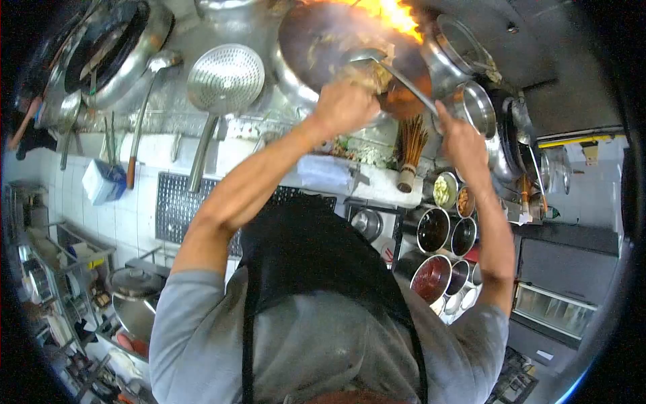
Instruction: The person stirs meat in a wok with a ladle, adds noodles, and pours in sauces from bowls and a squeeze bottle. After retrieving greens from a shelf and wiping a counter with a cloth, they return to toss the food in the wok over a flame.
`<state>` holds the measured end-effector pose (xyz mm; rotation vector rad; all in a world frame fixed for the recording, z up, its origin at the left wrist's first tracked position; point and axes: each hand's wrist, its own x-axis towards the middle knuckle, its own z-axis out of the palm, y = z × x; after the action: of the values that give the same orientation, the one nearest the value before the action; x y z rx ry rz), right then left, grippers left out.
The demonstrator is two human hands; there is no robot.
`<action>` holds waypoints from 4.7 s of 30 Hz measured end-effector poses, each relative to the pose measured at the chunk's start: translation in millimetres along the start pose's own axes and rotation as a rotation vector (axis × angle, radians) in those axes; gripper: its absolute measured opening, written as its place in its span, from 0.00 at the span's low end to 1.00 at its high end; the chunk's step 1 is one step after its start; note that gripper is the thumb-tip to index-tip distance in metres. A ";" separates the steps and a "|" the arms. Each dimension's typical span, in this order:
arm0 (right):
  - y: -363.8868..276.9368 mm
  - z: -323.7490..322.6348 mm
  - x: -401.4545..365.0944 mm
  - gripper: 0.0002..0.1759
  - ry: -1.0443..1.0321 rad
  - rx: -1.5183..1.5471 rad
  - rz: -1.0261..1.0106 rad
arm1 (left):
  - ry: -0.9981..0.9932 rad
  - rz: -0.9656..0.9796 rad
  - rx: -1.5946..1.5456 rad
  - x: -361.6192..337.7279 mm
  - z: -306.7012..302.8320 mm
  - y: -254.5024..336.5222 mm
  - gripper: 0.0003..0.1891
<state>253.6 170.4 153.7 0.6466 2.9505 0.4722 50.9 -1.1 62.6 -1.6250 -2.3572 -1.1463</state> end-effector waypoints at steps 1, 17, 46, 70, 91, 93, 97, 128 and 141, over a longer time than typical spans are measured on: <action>-3.3 6.0 -10.3 0.33 0.053 0.102 0.041 | 0.044 0.132 -0.029 -6.7 -3.4 8.5 0.20; -7.4 -8.4 -15.2 0.25 -0.081 0.400 0.121 | -0.093 -0.019 0.064 12.7 11.4 4.4 0.21; -10.4 23.9 29.7 0.25 -0.103 0.471 0.184 | -0.053 0.108 0.100 25.1 0.7 -12.9 0.19; -18.4 23.2 4.2 0.26 -0.039 0.488 0.188 | -0.128 0.148 0.055 -15.3 -6.5 15.1 0.19; -22.5 9.7 4.0 0.25 -0.081 0.496 0.206 | -0.093 0.024 0.065 26.9 -0.8 -8.1 0.19; -18.6 6.4 -4.5 0.25 -0.090 0.451 0.228 | -0.039 0.104 0.044 5.4 -7.8 3.6 0.20; -19.5 19.9 22.0 0.25 -0.067 0.443 0.202 | -0.142 0.015 0.074 22.9 -3.1 1.0 0.20; -32.5 24.8 38.7 0.26 -0.082 0.378 0.245 | -0.033 -0.009 0.092 24.7 -7.7 -11.3 0.19; -35.9 28.3 36.3 0.28 -0.084 0.392 0.325 | -0.205 0.039 0.007 -15.8 -0.9 -12.4 0.19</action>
<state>210.7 162.6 114.9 1.1636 2.8829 -0.1233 47.3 -16.1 49.7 -1.8597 -2.4314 -1.0074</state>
